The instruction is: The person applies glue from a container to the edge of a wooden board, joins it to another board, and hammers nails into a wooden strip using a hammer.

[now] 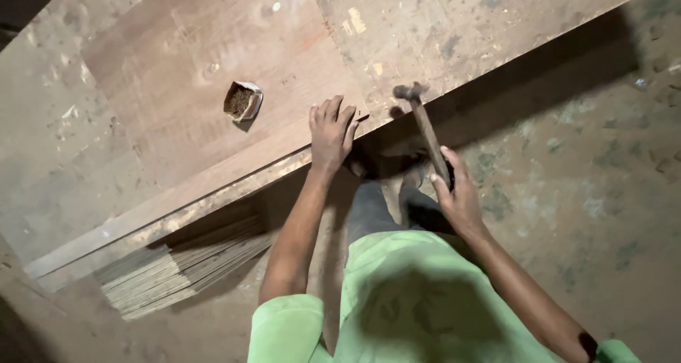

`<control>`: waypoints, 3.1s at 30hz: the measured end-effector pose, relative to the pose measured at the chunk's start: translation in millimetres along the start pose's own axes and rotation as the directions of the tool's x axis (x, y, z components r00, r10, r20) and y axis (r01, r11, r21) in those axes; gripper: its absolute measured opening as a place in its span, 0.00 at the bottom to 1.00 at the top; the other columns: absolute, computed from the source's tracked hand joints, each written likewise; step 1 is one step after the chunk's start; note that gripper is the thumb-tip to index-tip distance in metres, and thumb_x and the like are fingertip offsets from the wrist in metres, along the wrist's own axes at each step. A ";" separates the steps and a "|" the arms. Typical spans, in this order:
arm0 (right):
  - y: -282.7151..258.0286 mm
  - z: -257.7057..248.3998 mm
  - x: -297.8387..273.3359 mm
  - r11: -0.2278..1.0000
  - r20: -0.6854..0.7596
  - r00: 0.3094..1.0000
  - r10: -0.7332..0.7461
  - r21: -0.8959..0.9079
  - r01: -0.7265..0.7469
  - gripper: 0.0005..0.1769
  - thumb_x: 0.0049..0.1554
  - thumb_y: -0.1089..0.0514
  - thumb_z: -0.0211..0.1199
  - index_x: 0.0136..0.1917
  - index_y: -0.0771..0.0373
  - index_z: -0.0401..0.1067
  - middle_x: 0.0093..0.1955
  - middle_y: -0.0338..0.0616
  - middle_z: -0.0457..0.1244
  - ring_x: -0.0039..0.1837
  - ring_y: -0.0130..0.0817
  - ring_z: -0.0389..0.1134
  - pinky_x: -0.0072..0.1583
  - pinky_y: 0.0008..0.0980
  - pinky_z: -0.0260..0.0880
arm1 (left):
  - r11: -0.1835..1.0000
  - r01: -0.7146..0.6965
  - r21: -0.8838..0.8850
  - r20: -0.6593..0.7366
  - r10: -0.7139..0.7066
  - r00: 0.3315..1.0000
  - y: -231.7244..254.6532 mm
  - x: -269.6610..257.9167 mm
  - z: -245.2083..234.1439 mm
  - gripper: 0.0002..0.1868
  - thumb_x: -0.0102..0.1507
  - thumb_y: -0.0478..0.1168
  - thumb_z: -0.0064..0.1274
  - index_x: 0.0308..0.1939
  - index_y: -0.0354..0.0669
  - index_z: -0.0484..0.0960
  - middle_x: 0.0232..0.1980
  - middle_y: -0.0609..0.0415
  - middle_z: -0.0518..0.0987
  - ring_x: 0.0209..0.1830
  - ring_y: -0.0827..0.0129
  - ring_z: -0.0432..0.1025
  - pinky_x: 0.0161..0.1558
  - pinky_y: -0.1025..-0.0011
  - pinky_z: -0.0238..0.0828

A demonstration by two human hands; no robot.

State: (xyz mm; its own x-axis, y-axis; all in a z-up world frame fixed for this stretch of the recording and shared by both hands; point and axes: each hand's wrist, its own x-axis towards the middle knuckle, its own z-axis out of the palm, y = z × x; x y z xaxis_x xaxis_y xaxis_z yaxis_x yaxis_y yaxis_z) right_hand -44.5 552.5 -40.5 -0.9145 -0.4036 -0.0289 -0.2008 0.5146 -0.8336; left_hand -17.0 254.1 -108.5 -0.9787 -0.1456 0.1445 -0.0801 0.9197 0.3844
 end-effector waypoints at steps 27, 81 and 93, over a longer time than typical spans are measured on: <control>2.5 60.4 23.2 0.911 0.268 0.931 0.249 0.263 -0.319 0.34 0.61 0.59 0.56 0.79 0.64 0.56 0.79 0.59 0.56 0.80 0.51 0.56 0.76 0.41 0.54 | 1.000 -0.001 -0.015 -0.044 0.001 0.999 2.2 -3.2 -2.1 0.22 0.62 0.41 0.64 0.59 0.47 0.78 0.70 0.47 0.68 0.71 0.50 0.61 0.73 0.42 0.53; -43.6 2.6 64.3 0.909 0.319 0.899 0.301 0.188 -0.371 0.41 0.55 0.54 0.63 0.78 0.60 0.54 0.67 0.56 0.64 0.66 0.47 0.69 0.67 0.37 0.65 | 1.000 -0.007 0.004 -0.068 0.008 0.998 2.5 -4.5 -3.7 0.21 0.62 0.44 0.63 0.58 0.48 0.79 0.69 0.49 0.69 0.69 0.51 0.62 0.72 0.41 0.54; -18.5 -18.3 13.9 0.984 0.298 0.954 0.040 -0.180 0.015 0.33 0.64 0.56 0.59 0.80 0.50 0.56 0.52 0.54 0.65 0.46 0.53 0.69 0.48 0.48 0.69 | 0.998 0.002 -0.070 -0.113 -0.010 0.994 -5.1 -11.9 3.1 0.18 0.62 0.41 0.63 0.53 0.42 0.77 0.71 0.48 0.68 0.71 0.52 0.61 0.75 0.43 0.51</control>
State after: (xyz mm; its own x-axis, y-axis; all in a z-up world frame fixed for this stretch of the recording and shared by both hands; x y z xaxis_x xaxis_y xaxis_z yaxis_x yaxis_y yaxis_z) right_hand -59.9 551.3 -15.3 -0.7753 -0.5899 -0.2258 -0.2743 0.6364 -0.7209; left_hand -5.5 252.3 -115.0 -0.9502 -0.1950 0.2431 -0.0685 0.8917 0.4473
